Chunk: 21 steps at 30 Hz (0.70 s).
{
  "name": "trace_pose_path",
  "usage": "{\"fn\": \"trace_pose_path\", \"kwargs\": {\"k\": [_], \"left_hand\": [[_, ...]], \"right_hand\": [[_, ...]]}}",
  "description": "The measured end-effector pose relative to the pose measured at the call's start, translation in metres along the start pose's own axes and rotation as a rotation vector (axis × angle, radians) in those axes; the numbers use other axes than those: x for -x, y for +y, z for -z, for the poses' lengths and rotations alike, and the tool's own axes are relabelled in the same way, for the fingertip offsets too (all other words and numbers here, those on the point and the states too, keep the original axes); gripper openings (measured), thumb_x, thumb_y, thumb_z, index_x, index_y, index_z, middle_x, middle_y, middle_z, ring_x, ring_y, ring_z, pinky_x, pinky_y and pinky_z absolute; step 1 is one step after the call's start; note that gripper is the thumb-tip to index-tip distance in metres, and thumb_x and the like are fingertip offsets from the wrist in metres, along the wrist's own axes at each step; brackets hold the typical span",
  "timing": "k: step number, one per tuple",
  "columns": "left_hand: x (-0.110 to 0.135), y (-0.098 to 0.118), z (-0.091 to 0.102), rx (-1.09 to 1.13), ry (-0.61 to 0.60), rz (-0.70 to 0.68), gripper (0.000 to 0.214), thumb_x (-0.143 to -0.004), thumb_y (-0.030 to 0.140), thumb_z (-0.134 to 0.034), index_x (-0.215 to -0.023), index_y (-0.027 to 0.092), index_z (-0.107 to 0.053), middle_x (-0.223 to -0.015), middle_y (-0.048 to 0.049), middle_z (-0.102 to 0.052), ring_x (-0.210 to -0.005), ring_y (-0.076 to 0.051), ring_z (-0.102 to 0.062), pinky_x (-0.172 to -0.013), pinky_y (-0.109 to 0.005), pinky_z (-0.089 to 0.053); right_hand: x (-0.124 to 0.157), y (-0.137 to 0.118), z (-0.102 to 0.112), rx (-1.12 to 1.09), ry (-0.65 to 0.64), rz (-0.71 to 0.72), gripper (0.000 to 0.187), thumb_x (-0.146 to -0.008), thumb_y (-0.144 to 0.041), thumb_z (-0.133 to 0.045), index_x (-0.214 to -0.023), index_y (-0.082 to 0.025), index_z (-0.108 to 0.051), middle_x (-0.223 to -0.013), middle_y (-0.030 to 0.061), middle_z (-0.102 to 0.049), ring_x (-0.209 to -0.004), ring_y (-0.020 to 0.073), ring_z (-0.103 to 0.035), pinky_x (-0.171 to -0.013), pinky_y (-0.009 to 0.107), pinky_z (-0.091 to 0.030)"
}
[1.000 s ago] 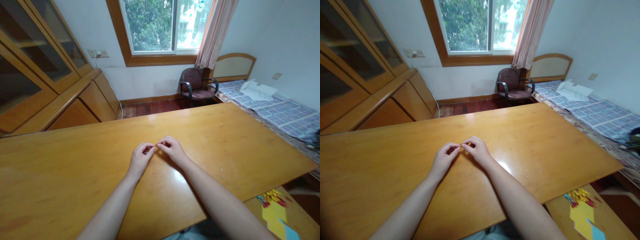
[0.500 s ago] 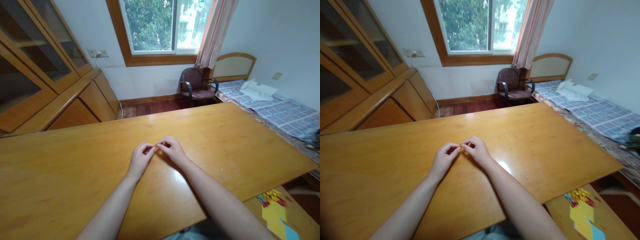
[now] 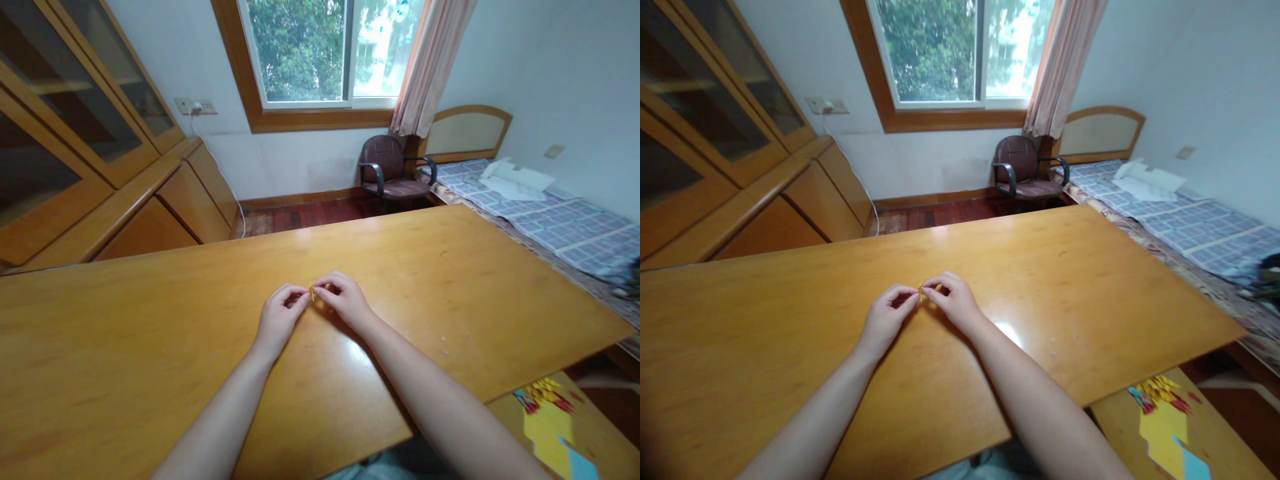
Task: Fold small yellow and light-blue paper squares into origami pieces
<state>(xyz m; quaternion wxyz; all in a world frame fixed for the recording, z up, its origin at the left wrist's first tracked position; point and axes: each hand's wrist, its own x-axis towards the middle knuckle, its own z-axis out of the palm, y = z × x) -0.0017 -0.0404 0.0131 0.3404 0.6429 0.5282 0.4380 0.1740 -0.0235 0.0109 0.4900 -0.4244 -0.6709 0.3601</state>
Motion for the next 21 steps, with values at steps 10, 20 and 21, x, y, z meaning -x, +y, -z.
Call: {"fn": "trace_pose_path", "kwargs": {"k": [10, 20, 21], "left_hand": [[-0.0023, -0.0035, -0.0003, 0.105, 0.030, 0.048, 0.020, -0.080, 0.037, -0.066, -0.081, 0.018, -0.069, -0.079, -0.0026, -0.068, -0.074, -0.017, -0.063, -0.070, -0.026, -0.049], [-0.0028, -0.0081, -0.0007, 0.103, 0.021, 0.052, 0.021, -0.080, 0.039, -0.065, -0.082, 0.018, -0.069, -0.081, -0.0033, -0.068, -0.075, -0.018, -0.062, -0.070, -0.026, -0.049], [-0.0027, -0.0077, -0.0008, 0.099, 0.018, 0.053, 0.022, -0.080, 0.039, -0.065, -0.082, 0.018, -0.069, -0.081, -0.0034, -0.068, -0.076, -0.018, -0.062, -0.070, -0.026, -0.049]], "right_hand": [[0.0005, 0.0025, 0.0001, -0.009, 0.013, -0.012, 0.009, -0.085, -0.024, -0.067, -0.086, -0.019, -0.074, -0.080, 0.0023, -0.066, -0.070, 0.0136, -0.057, -0.066, 0.026, -0.044], [0.0007, 0.0035, -0.0013, 0.000, 0.016, -0.020, 0.011, -0.085, -0.029, -0.068, -0.081, -0.019, -0.073, -0.078, 0.0018, -0.066, -0.068, 0.0134, -0.056, -0.065, 0.026, -0.044], [0.0006, 0.0038, -0.0015, 0.000, 0.016, -0.018, 0.012, -0.085, -0.029, -0.068, -0.081, -0.019, -0.073, -0.078, 0.0017, -0.066, -0.068, 0.0133, -0.056, -0.065, 0.026, -0.044]]}}
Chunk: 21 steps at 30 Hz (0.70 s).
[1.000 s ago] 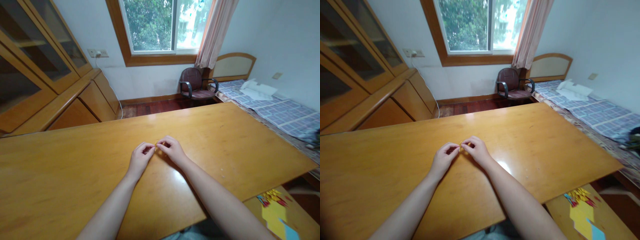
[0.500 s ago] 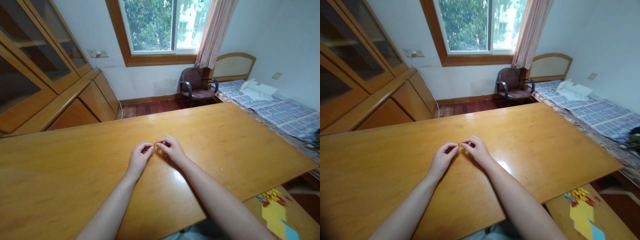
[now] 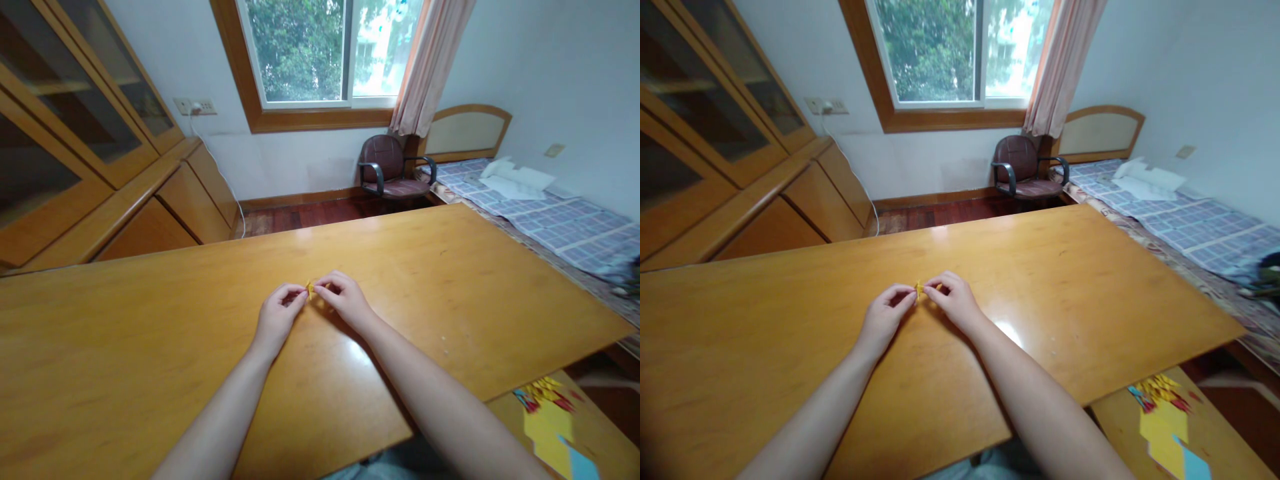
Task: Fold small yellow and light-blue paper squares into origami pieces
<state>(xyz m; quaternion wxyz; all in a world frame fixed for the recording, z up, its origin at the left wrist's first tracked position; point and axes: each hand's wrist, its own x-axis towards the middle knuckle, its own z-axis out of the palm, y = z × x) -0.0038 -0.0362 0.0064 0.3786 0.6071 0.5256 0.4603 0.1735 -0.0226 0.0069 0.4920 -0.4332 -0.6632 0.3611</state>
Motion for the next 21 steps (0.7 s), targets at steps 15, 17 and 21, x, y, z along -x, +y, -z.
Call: {"fn": "trace_pose_path", "kwargs": {"k": [15, 17, 21], "left_hand": [[0.0003, -0.0040, -0.0006, 0.001, 0.000, -0.021, 0.018, -0.081, 0.036, -0.065, -0.085, 0.019, -0.069, -0.085, -0.0030, -0.068, -0.080, -0.018, -0.063, -0.073, -0.027, -0.050], [0.0005, -0.0031, -0.0007, 0.002, 0.013, -0.015, 0.019, -0.081, 0.037, -0.066, -0.086, 0.018, -0.069, -0.086, -0.0034, -0.069, -0.080, -0.018, -0.064, -0.073, -0.027, -0.050], [0.0016, -0.0004, -0.0006, 0.025, 0.029, 0.002, 0.024, -0.082, 0.040, -0.067, -0.092, 0.018, -0.069, -0.088, -0.0037, -0.069, -0.080, -0.018, -0.063, -0.074, -0.027, -0.051]], "right_hand": [[0.0017, -0.0023, -0.0001, 0.118, -0.004, 0.096, 0.008, -0.086, -0.022, -0.065, -0.080, -0.020, -0.070, -0.075, 0.0013, -0.063, -0.069, 0.0140, -0.056, -0.064, 0.025, -0.044], [0.0021, -0.0022, 0.0006, 0.145, -0.003, 0.110, 0.008, -0.086, -0.022, -0.064, -0.081, -0.020, -0.070, -0.076, 0.0015, -0.062, -0.069, 0.0141, -0.056, -0.064, 0.025, -0.044], [0.0029, -0.0015, 0.0020, 0.186, 0.001, 0.133, 0.008, -0.087, -0.022, -0.063, -0.082, -0.020, -0.070, -0.078, 0.0017, -0.062, -0.069, 0.0138, -0.055, -0.066, 0.026, -0.045]]}}
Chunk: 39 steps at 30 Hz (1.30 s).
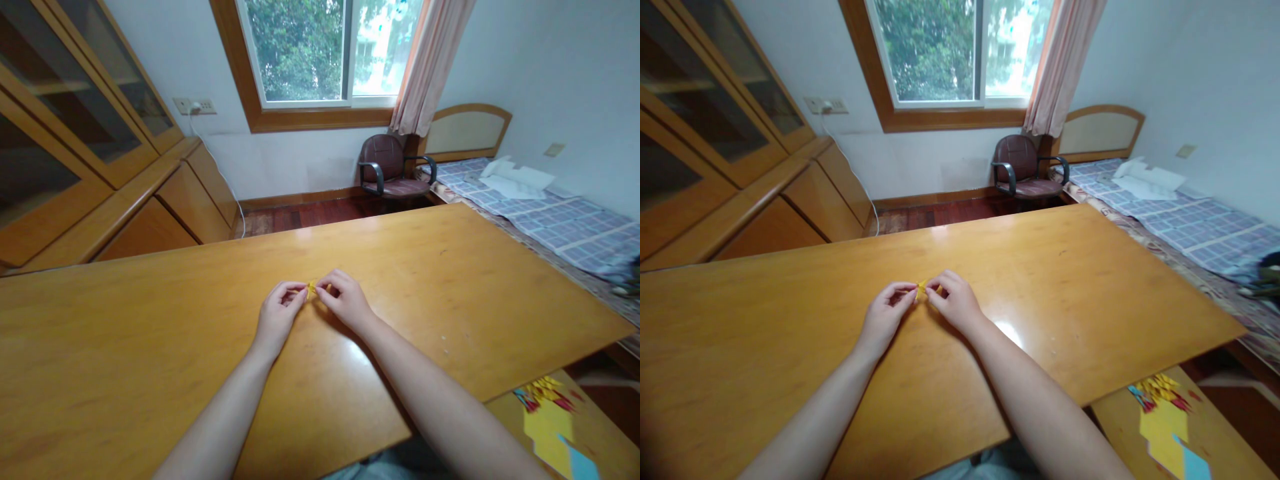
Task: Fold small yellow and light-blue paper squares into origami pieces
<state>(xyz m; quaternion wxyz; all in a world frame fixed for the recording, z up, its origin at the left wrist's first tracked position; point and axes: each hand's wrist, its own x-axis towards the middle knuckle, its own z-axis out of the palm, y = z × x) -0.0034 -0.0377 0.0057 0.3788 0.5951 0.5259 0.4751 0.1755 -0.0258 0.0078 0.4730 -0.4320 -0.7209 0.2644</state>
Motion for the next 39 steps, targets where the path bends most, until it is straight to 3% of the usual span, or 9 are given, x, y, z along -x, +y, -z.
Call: {"fn": "trace_pose_path", "kwargs": {"k": [17, 39], "left_hand": [[-0.0005, 0.0025, 0.0016, -0.047, 0.009, -0.066, 0.015, -0.083, 0.035, -0.066, -0.087, 0.021, -0.071, -0.086, -0.0020, -0.065, -0.079, -0.017, -0.061, -0.073, -0.027, -0.048], [0.0001, 0.0021, 0.0027, -0.083, -0.006, -0.107, 0.012, -0.083, 0.032, -0.066, -0.082, 0.021, -0.069, -0.082, -0.0008, -0.063, -0.077, -0.016, -0.060, -0.070, -0.026, -0.046]], "right_hand": [[0.0010, -0.0037, -0.0006, 0.061, 0.010, 0.032, 0.009, -0.086, -0.019, -0.061, -0.079, -0.020, -0.067, -0.079, 0.0008, -0.059, -0.067, 0.0124, -0.054, -0.065, 0.024, -0.044], [-0.0005, -0.0031, 0.0004, -0.056, 0.035, 0.048, 0.007, -0.087, -0.020, -0.063, -0.084, -0.020, -0.069, -0.082, 0.0022, -0.062, -0.071, 0.0137, -0.056, -0.063, 0.026, -0.045]]}}
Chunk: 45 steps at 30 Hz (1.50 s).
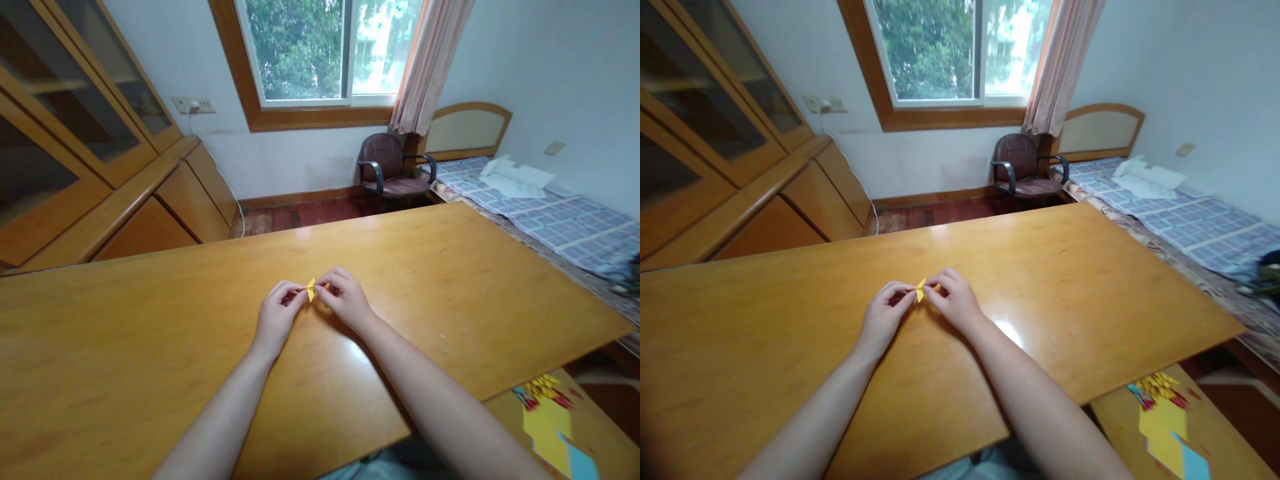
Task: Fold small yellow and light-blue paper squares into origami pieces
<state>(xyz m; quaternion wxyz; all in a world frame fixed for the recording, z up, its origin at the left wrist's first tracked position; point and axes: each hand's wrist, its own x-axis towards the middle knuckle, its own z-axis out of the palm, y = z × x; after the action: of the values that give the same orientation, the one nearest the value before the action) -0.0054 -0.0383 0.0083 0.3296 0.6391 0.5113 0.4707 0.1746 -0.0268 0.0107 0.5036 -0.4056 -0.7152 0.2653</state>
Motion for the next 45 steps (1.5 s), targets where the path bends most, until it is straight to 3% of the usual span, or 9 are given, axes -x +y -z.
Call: {"fn": "trace_pose_path", "kwargs": {"k": [8, 15, 35, 45], "left_hand": [[-0.001, -0.003, 0.000, 0.107, 0.067, 0.044, 0.015, -0.083, 0.034, -0.067, -0.085, 0.020, -0.069, -0.082, -0.0010, -0.064, -0.078, -0.017, -0.060, -0.074, -0.027, -0.047], [-0.002, -0.001, 0.000, 0.172, 0.126, 0.102, 0.018, -0.081, 0.036, -0.068, -0.083, 0.018, -0.068, -0.077, -0.0013, -0.064, -0.075, -0.017, -0.060, -0.073, -0.027, -0.047], [-0.002, -0.001, -0.002, 0.168, 0.098, 0.117, 0.021, -0.078, 0.036, -0.070, -0.090, 0.018, -0.070, -0.087, -0.0037, -0.067, -0.079, -0.017, -0.062, -0.076, -0.028, -0.048], [-0.004, -0.011, -0.002, 0.378, 0.219, 0.276, 0.034, -0.074, 0.042, -0.073, -0.095, 0.016, -0.067, -0.076, -0.0029, -0.065, -0.065, -0.014, -0.059, -0.059, -0.023, -0.045]], "right_hand": [[-0.002, -0.003, 0.005, -0.072, 0.079, -0.070, 0.008, -0.088, -0.025, -0.063, -0.090, -0.021, -0.070, -0.082, 0.0016, -0.063, -0.069, 0.0134, -0.056, -0.066, 0.027, -0.046], [-0.001, -0.002, 0.004, -0.098, 0.075, -0.093, 0.006, -0.086, -0.025, -0.067, -0.087, -0.020, -0.071, -0.080, 0.0010, -0.064, -0.067, 0.0129, -0.056, -0.064, 0.026, -0.046], [-0.002, 0.006, 0.003, -0.045, 0.070, -0.082, 0.013, -0.091, -0.027, -0.062, -0.086, -0.020, -0.071, -0.080, 0.0025, -0.066, -0.073, 0.0152, -0.059, -0.069, 0.028, -0.046], [-0.002, 0.008, 0.004, 0.004, 0.092, -0.101, 0.012, -0.091, -0.027, -0.062, -0.085, -0.021, -0.070, -0.081, 0.0024, -0.065, -0.071, 0.0156, -0.058, -0.070, 0.029, -0.046]]}}
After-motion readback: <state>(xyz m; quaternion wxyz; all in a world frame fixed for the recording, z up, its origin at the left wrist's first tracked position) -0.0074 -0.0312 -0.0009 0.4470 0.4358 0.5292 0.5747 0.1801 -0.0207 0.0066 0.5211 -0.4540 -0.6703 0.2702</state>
